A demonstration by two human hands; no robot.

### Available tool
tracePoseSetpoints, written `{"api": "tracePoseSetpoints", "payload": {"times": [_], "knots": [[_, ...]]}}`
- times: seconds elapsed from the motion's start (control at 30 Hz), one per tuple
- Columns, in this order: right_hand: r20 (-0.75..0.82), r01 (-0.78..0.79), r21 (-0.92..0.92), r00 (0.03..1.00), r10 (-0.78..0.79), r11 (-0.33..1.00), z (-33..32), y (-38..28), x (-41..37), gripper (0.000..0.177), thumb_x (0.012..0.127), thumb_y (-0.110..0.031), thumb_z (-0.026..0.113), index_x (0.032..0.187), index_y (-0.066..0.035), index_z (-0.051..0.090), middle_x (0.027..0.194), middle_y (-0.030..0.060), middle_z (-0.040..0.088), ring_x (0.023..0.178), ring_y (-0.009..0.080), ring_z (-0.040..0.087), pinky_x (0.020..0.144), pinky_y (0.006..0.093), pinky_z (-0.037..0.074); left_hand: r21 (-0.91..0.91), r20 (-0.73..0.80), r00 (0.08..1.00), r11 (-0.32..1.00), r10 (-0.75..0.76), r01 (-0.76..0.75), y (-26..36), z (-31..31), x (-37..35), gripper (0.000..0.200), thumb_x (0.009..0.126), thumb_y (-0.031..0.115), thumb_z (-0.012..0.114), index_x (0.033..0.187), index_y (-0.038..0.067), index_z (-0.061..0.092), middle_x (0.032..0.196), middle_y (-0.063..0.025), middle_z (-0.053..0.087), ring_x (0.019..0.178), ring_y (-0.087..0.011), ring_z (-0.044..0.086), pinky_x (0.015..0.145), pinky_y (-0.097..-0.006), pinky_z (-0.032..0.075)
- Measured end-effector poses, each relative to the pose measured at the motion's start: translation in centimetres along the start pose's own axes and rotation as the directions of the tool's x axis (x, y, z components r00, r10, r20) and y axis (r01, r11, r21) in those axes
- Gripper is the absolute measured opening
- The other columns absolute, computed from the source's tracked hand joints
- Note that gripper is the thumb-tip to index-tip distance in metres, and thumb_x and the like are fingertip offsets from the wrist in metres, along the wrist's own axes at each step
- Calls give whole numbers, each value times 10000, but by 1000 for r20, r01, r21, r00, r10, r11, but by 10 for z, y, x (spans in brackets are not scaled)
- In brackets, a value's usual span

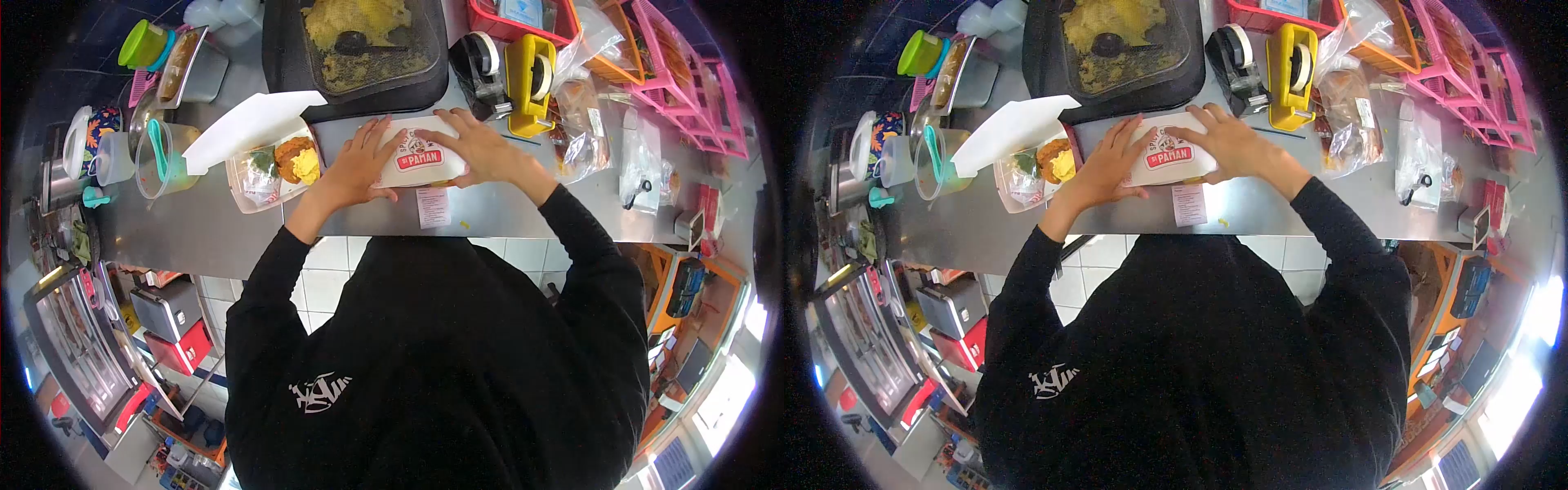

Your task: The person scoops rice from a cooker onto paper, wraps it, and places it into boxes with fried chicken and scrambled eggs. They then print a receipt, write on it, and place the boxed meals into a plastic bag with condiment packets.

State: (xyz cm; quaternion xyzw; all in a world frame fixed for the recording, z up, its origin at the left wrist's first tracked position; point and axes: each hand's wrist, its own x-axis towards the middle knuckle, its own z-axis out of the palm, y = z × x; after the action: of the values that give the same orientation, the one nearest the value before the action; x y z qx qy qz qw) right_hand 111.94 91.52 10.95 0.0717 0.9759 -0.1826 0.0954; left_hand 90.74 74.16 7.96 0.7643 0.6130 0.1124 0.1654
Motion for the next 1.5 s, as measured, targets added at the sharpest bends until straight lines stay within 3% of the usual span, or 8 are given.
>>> {"api": "tracePoseSetpoints", "payload": {"times": [0.23, 0.37, 0.53, 0.7, 0.97, 1.07, 1.23, 1.5], "knots": [[-521, 41, 131, 853, 33, 991, 37, 14, -37, 707, 730, -117, 733, 1374, -157, 444, 1253, 177, 571, 1195, 352, 533, 938, 436, 473, 171, 93, 987, 979, -132, 114, 29, -11, 2, 1082, 574, 620, 743, 1488, 308, 254, 1543, -216, 98, 1394, -447, 162, 1054, -615, 276], [-681, -181, 708, 82, 727, 683, 33, 34, -73, 236, 903, -72, 511, 1115, -55, 613, 1061, 95, 649, 927, 182, 618, 732, 331, 523, 120, -151, 972, 973, -179, 197, 31, 33, 3, 934, 663, 562, 736, 1463, 310, 324, 1529, -257, 103, 1383, -494, 145, 1009, -643, 290], [4, -36, 999, 275, 961, 7, 20, 84, -79, 272, 927, -286, 557, 1032, -48, 636, 1015, 58, 613, 930, 181, 589, 719, 366, 532, 140, -289, 887, 901, -360, 411, 74, 52, 20, 852, 708, 547, 707, 1424, 225, 375, 1471, -344, 165, 1330, -565, 183, 896, -692, 337], [-133, 523, 847, 376, 917, -91, 17, 64, -80, 315, 911, -325, 620, 968, -17, 652, 1105, 80, 589, 1018, 191, 574, 817, 427, 524, 100, -429, 832, 897, -352, 431, 74, 68, 26, 854, 705, 531, 718, 1415, 210, 368, 1461, -356, 175, 1313, -576, 218, 878, -696, 348], [-821, -664, 348, 124, 557, 661, 111, 83, -98, 169, 896, -132, 635, 826, 21, 643, 938, 80, 639, 856, 128, 595, 670, 265, 483, 147, -406, 846, 890, -345, 433, 74, 64, 24, 784, 770, 546, 655, 1418, 209, 371, 1457, -341, 184, 1291, -578, 242, 908, -717, 316], [-352, -279, 894, 43, 935, 349, 84, 18, -97, 161, 906, -130, 626, 842, 14, 658, 728, 14, 623, 658, 74, 537, 558, 231, 437, 144, -401, 838, 877, -371, 458, 75, 66, 25, 795, 771, 543, 655, 1426, 207, 356, 1454, -343, 185, 1297, -585, 222, 959, -743, 227], [-86, -11, 995, 466, 880, 103, 84, -74, -35, 219, 859, -65, 674, 1076, -70, 700, 659, -26, 595, 561, 28, 487, 516, 184, 394, 78, -397, 840, 898, -370, 432, 76, 64, 27, 798, 769, 506, 672, 1434, 213, 342, 1459, -343, 178, 1306, -586, 209, 995, -752, 140], [-626, -53, 654, 523, 579, 755, 110, -46, -23, 482, 786, 22, 648, 1249, -108, 622, 664, 39, 640, 538, 121, 556, 541, 270, 471, 294, -351, 935, 953, 42, 68, 62, 57, 22, 620, 825, 335, 648, 1400, 262, 430, 1498, -203, 262, 1350, -478, 260, 1025, -735, 164]]}}
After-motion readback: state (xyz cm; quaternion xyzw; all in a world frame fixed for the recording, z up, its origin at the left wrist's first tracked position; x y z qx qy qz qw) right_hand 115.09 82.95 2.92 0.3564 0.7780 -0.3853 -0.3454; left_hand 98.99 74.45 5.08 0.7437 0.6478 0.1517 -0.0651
